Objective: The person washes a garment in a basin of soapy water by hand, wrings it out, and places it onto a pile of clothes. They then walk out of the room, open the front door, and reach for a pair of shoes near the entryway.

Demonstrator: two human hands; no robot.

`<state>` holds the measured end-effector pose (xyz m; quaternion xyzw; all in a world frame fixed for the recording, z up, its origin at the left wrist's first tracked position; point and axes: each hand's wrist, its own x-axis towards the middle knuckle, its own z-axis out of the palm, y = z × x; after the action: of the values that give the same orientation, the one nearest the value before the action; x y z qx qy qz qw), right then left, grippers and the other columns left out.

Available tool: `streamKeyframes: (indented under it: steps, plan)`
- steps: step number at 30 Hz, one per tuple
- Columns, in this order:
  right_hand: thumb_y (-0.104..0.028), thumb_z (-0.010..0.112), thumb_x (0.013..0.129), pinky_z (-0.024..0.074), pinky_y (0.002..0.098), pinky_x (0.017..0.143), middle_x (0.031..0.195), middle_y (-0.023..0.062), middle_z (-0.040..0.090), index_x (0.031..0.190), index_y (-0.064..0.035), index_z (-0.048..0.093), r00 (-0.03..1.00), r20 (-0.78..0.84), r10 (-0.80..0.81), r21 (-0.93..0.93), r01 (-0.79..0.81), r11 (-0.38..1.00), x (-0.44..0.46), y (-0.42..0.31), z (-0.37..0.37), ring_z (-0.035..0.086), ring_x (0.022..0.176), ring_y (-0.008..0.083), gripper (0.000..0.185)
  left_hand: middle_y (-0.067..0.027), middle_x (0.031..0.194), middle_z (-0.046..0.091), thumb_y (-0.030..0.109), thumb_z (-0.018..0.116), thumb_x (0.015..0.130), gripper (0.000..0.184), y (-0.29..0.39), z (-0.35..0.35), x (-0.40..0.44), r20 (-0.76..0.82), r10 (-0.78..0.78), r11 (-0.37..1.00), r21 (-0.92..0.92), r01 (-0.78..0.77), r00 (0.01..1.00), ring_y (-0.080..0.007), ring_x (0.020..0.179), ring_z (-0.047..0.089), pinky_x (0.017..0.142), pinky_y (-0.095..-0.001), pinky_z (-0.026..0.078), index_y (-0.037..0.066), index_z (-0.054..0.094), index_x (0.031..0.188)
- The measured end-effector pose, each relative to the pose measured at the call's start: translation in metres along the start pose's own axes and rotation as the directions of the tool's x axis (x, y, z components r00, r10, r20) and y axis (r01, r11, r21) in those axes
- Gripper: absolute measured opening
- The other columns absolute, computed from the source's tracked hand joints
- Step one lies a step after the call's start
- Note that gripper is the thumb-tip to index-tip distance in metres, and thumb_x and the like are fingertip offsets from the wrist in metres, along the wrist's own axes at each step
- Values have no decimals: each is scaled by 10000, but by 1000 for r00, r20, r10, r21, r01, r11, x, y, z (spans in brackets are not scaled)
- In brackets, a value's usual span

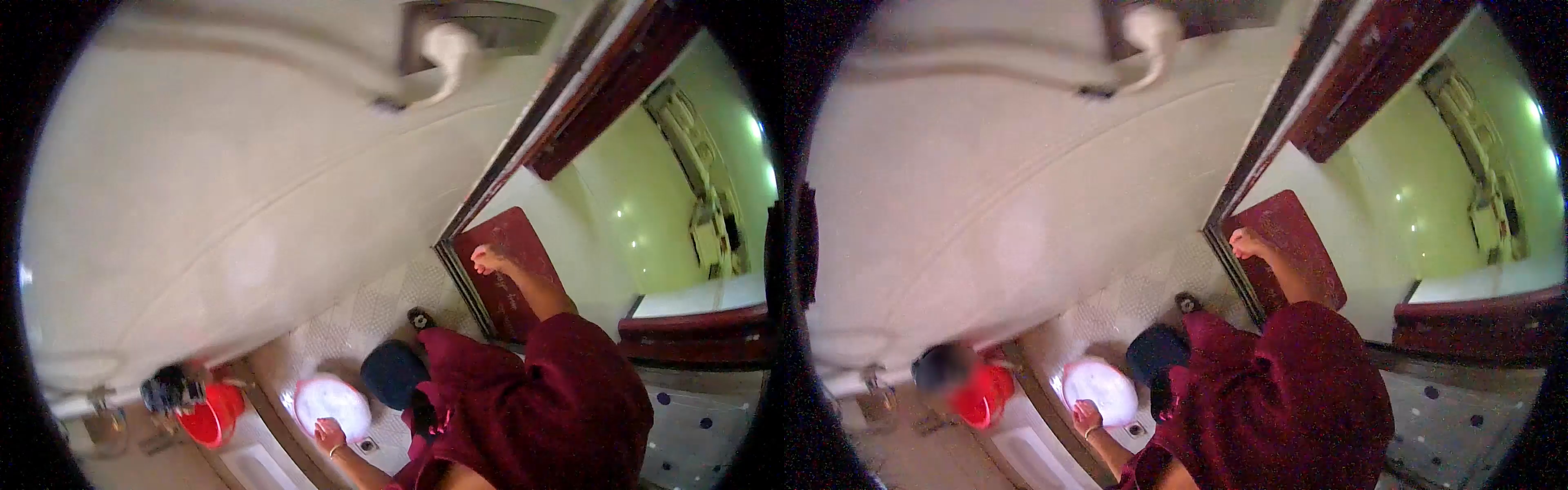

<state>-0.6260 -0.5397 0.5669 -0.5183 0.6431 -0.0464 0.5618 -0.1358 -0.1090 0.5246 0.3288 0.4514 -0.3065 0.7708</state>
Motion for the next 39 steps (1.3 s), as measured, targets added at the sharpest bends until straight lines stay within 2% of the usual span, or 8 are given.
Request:
streamKeyframes:
  steps: [2, 4, 6, 10, 14, 20, 32, 39]
  plan:
    - [-162, 522, 787, 487, 281, 472, 690, 68, 584, 908, -35, 540, 999, -48, -20, 89, 25, 996, 7, 22, -40, 564, 547, 136, 177, -90, 1113, 528, 177, 423, 805, 284, -20, 17, 82, 225, -440, 876, -107, 471, 869, -229, 1047, 480, 832, -358, 407, 53, 493, 1050]
    - [-176, 538, 788, 469, 303, 457, 638, 69, 568, 825, -41, 562, 987, -163, 19, 192, 13, 981, 31, 56, -73, 549, 518, 145, 142, -86, 1093, 530, 185, 407, 815, 245, -83, 73, 88, 752, -605, 780, 494, 384, 260, -240, 1040, 477, 863, -382, 364, 50, 498, 998]
    - [-201, 550, 788, 446, 301, 424, 609, 65, 559, 773, -46, 565, 984, -167, -68, 123, 89, 988, 57, 91, -105, 533, 483, 145, 156, -70, 1068, 524, 224, 401, 849, 218, -121, 114, 99, 387, -757, 609, 122, 784, 527, -214, 1023, 457, 873, -374, 365, 82, 519, 964]
    - [-249, 561, 783, 395, 300, 371, 572, 43, 540, 693, -58, 563, 952, -137, -273, 474, 305, 826, 108, 179, -134, 501, 434, 144, 211, -123, 1149, 462, 346, 461, 847, 423, -254, 236, -54, 626, -409, 689, 689, -226, 664, -267, 1047, 428, 900, -398, 347, 72, 365, 1155]
    - [-186, 576, 767, 419, 271, 433, 626, 41, 543, 761, -63, 560, 939, -184, -291, 543, 343, 766, 48, 99, -150, 510, 501, 128, 124, -184, 1274, 306, 471, 566, 756, 836, -271, 280, -84, 574, -651, 676, 143, 723, 496, -316, 1085, 397, 909, -422, 346, 105, 76, 1326]
    - [-88, 573, 745, 452, 255, 527, 919, 51, 542, 1127, -123, 486, 831, -539, -139, 495, 446, 746, 59, 36, -199, 537, 674, 115, 392, -211, 1308, 210, 533, 679, 598, 1122, -289, 306, -99, 530, -433, 878, 430, 208, 729, -348, 1074, 395, 898, -479, 361, 140, -61, 1344]
    - [-91, 572, 754, 500, 334, 600, 1041, 83, 492, 1169, -115, 431, 827, -495, -266, 690, 561, 458, 92, -26, -174, 585, 745, 207, 439, -143, 1265, 366, 445, 671, 671, 835, -280, 300, -99, 364, -478, 794, 569, 216, 800, -261, 1083, 421, 864, -385, 400, 58, 241, 1272]
    - [-130, 525, 811, 478, 242, 475, 807, 51, 574, 1051, -39, 525, 829, -526, -189, 616, 525, 587, 41, -29, -130, 571, 610, 123, 257, -78, 1014, 550, 376, 370, 869, 408, -375, 285, -104, -64, -864, 176, 891, 418, 500, -197, 883, 496, 801, -338, 400, 72, 468, 1123]
